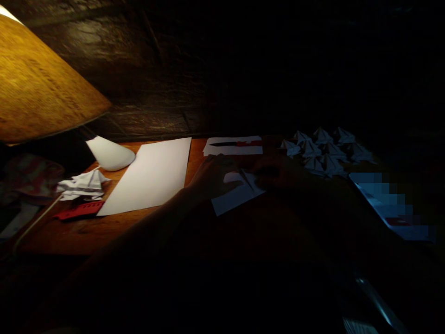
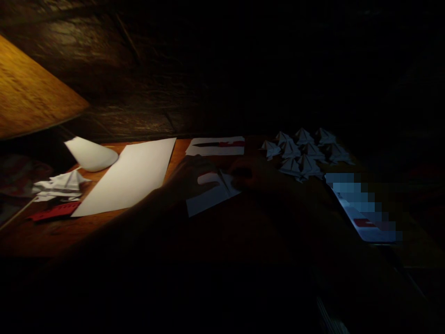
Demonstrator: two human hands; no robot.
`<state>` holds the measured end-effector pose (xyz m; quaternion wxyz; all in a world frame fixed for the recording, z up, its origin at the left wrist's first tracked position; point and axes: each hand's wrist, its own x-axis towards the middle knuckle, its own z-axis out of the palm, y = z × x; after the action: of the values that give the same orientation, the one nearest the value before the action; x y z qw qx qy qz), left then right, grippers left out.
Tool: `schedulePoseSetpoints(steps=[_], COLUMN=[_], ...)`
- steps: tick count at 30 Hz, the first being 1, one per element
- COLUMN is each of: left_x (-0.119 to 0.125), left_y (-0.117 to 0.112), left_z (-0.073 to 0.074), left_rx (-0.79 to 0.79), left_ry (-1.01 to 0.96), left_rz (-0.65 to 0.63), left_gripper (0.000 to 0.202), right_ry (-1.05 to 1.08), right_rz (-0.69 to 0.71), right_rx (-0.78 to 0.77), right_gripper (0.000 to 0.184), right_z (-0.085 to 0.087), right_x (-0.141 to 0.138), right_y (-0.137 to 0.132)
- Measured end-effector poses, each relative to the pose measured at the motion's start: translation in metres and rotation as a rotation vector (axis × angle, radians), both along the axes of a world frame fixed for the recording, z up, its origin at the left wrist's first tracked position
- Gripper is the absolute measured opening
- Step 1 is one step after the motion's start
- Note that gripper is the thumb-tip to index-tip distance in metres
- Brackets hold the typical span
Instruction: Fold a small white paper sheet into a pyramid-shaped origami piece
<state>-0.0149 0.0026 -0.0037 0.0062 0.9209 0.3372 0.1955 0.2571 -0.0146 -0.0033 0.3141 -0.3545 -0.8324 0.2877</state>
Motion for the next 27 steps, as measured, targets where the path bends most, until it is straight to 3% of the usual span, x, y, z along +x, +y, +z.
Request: schedulePoseSetpoints(steps=[7,14,27], left_x=[-0.0023,-0.0028,-0.0021], left_y=[0.0022,0.0035,-0.0013], left_z=[0.0000,0.0024,0.0080], left_rx=[0.013,0.003,0.089], left_ry=[0.018,0.009,0.113], left_rz=[0.017,0.016,0.065], left_gripper=[0.037,0.039,0.039], right_ry=[-0.019,-0.080,-0.093], right_rz=[0.066,0.071,0.130], right_rx=[0.047,-0.004,0.025], right_gripper=[0.020,0.033,0.033], right_z=[-0.0053,-0.0025,-0.0014], right_x=[-0.0007,-0.0002,0.0018], right_y=[0.0016,-0.0025,-0.0011])
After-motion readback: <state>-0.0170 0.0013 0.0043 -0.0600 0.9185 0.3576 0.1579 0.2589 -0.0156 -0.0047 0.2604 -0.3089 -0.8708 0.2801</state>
